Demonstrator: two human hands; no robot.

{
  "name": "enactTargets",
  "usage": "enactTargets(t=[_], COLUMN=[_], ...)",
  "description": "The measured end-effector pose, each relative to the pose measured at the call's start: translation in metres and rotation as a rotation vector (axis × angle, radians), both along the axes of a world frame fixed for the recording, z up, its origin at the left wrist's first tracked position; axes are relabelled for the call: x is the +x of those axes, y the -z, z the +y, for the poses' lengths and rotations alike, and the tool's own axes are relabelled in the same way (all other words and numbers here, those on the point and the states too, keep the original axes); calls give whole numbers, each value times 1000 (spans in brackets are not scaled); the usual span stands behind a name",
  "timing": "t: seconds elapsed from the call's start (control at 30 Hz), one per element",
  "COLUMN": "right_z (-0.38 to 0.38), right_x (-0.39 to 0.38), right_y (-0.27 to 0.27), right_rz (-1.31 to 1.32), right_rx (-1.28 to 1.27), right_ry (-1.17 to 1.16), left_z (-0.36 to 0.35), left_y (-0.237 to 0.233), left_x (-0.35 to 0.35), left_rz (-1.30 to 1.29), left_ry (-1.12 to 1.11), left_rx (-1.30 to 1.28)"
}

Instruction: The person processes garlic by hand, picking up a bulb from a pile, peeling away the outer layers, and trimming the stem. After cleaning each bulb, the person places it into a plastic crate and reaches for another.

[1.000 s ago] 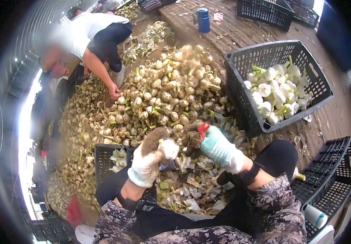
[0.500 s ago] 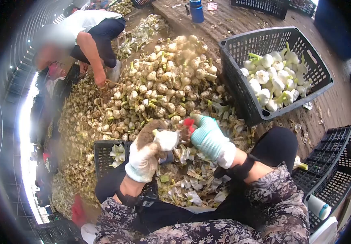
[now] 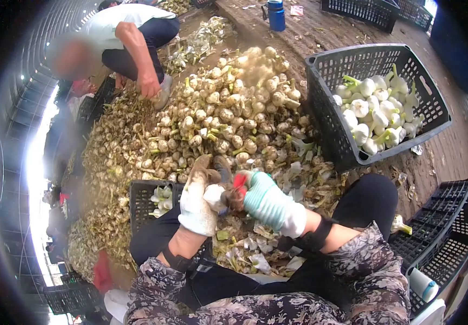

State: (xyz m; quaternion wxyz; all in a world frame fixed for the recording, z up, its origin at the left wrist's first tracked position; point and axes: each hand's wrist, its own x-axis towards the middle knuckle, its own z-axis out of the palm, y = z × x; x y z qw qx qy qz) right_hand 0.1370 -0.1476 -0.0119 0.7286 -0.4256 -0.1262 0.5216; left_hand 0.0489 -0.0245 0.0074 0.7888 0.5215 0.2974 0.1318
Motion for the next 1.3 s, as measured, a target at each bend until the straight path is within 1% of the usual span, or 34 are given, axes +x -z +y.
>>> enactTargets(t=[0.03,0.07,0.1,0.13,0.17,0.2,0.23,0.3,0.33,0.4,0.43,0.5,0.53,0.57,0.63,0.67,0.7,0.73,0.77,0.83,0.87,0.9,0.97,1.0,1.03,1.07,1.1,1.13,1.17,1.2,1.23,1.27,1.3], right_z=[-9,-14,-16,-18,-19,-20,-20,-18,-19,-19,-18,-14,-11,-9,-5,-6,-7,-3,0,8,0,-9,-8,-11,-14,-17,-16,-15,-13,-13,-11,-7,-4], right_x=[5,6,6,5,3,0,-3,-6,-8,-10,-9,-2,2,2,-2,-5,-5,-7,-9,-8,-2,3,-3,-5,-7,-8,-8,-6,-4,4,5,2,0], right_y=[-7,-12,-13,-13,-12,-12,-10,-5,-9,-20,-21,-25,-29,-21,5,1,-11,-13,-14,-15,-18,-21,-13,-14,-19,-21,-18,-12,-11,-21,-22,-21,-18], right_rz=[-238,-151,-62,-62,110,282,282,330,328,384,383,202,-85,-90,-876,-951,-996,-1008,-1018,-378,-79,221,449,446,529,613,615,493,366,247,237,81,-70], right_rx=[-180,-119,-59,-59,-16,28,30,85,84,144,146,101,-29,-29,-1,50,50,61,72,-137,41,217,259,257,224,190,189,290,392,187,192,142,89], right_ry=[-113,-155,-198,-205,-163,-115,-113,-77,-76,-1,-3,95,141,142,304,227,126,143,161,108,0,-110,36,33,69,105,105,82,60,71,74,121,166], left_z=[3,6,8,10,12,15,16,17,16,14,15,14,10,12,8,5,3,1,-1,-3,1,2,1,7,11,12,12,7,5,4,3,0,3], left_y=[-2,0,0,-2,-4,-4,-3,-2,-4,-9,-8,-1,2,0,6,6,5,3,-7,-30,-25,-23,-25,-14,-10,-10,-12,-16,-12,-5,-2,-10,-9], left_x=[-1,-2,-2,-2,-1,-1,-1,0,1,2,1,0,7,7,9,8,7,5,5,9,9,7,6,2,0,0,0,2,4,6,9,10,11], left_rz=[81,-17,-17,-124,-231,-273,-272,-235,-237,-317,-319,-311,-139,-123,-43,-44,21,87,89,128,-22,-25,-80,-150,-153,-153,-149,-200,-202,-187,-174,-96,-99], left_ry=[7,13,5,31,61,77,79,177,178,78,77,133,34,191,39,39,33,25,21,-27,-25,-23,-1,72,70,128,185,144,147,100,55,28,32], left_rx=[-65,-188,-189,-336,-482,-587,-586,-132,-132,-503,-500,-285,-293,-196,-418,-418,-341,-265,-266,-433,-392,-390,-210,-207,-208,85,377,-124,-120,-244,-368,-475,-473])
